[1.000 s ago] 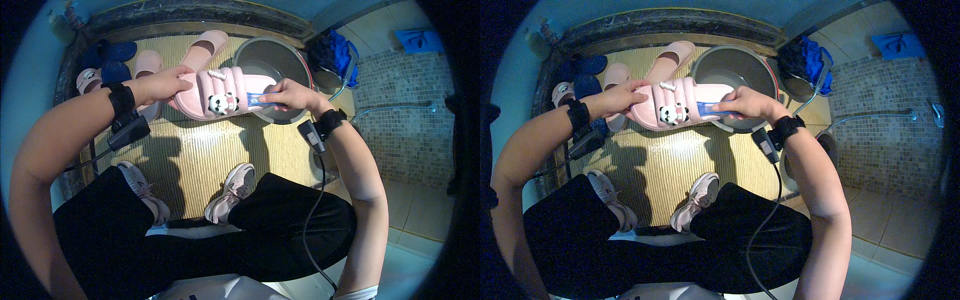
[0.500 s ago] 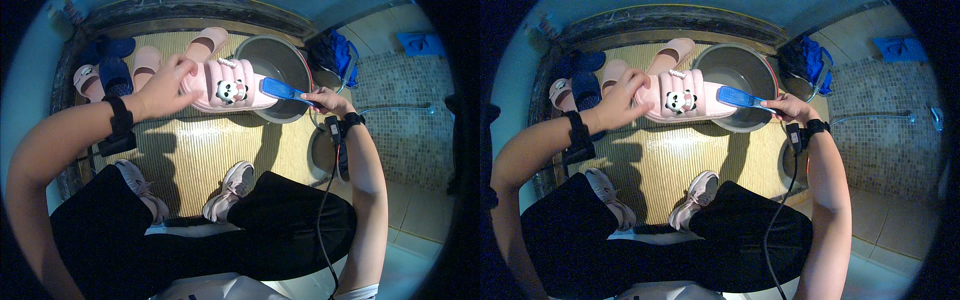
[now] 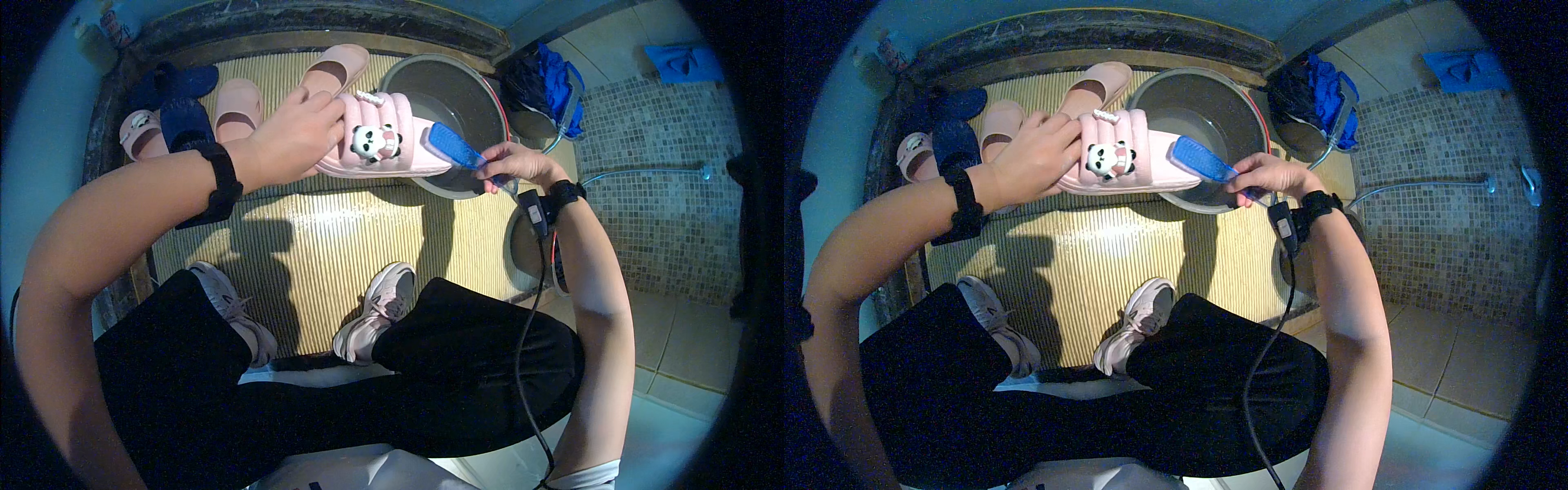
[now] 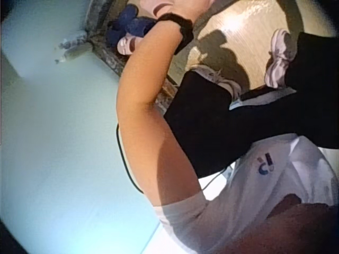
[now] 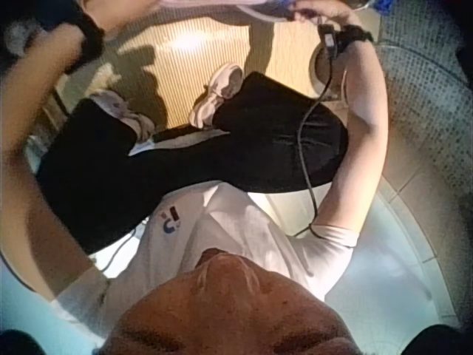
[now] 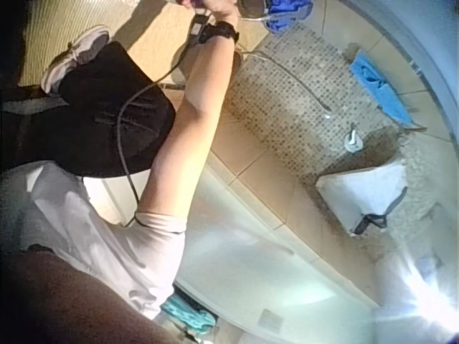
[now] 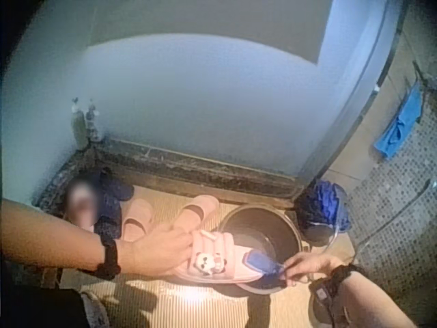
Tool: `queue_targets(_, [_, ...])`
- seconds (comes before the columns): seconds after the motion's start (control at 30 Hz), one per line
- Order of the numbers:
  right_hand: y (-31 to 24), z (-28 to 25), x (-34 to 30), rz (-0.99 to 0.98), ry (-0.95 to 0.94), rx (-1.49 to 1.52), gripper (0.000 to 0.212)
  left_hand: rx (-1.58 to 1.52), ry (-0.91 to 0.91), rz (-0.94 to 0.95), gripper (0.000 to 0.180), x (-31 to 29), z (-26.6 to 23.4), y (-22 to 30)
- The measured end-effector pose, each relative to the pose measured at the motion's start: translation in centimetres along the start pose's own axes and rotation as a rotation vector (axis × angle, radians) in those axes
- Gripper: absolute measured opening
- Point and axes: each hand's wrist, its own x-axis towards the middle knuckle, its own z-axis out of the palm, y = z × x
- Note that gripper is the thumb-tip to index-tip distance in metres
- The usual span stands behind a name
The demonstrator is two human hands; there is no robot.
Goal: The person scrubs a pink slipper with a blue brush, repeatedly dipping the brush into a metal bowl of water. They apply a cleaning agent from a green bottle and continue scrubbing the slipper's surface and sole.
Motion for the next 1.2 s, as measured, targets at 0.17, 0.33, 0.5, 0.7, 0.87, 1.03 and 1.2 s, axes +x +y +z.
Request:
queue_targets(0.17, [-1.2, 1.4, 1.5, -0.179, 0.268, -0.068, 0.018, -0.009, -0.059, -0.016, 0.026, 0.7, -0.6, 0.0])
queue_targets(0.33, [-3.7, 1.6, -1.5, -0.294, 0.756, -0.479, 0.039, -0.243, -0.203, -0.268, 0.023, -1.2, -1.8, -0.5])
queue_targets(0.5, [-6.7, 4.6, -2.0, -0.357, 0.802, -0.512, 0.066, -0.341, -0.217, -0.352, 0.033, -2.7, -1.4, 0.0])
queue_targets(0.7, [-9.5, 11.6, 0.0, -0.419, 0.718, -0.918, 0.06, -0.461, -0.234, -0.559, 0.034, -1.9, -1.8, 1.6])
queue_targets(0.87, [-10.3, 15.7, -0.4, -0.763, 0.613, -1.061, 0.06, -0.64, -0.061, -0.518, 0.034, -1.5, -2.2, 1.3])
queue_targets(1.03, [-10.2, 8.5, 0.4, -0.236, 0.833, -0.917, 0.069, -0.553, -0.171, -0.581, 0.034, -0.9, -2.0, 0.4])
queue_targets(1.2, [-9.7, 4.4, 0.0, -0.028, 0.857, -0.864, 0.076, -0.498, -0.093, -0.532, 0.03, -0.4, -1.8, 0.4])
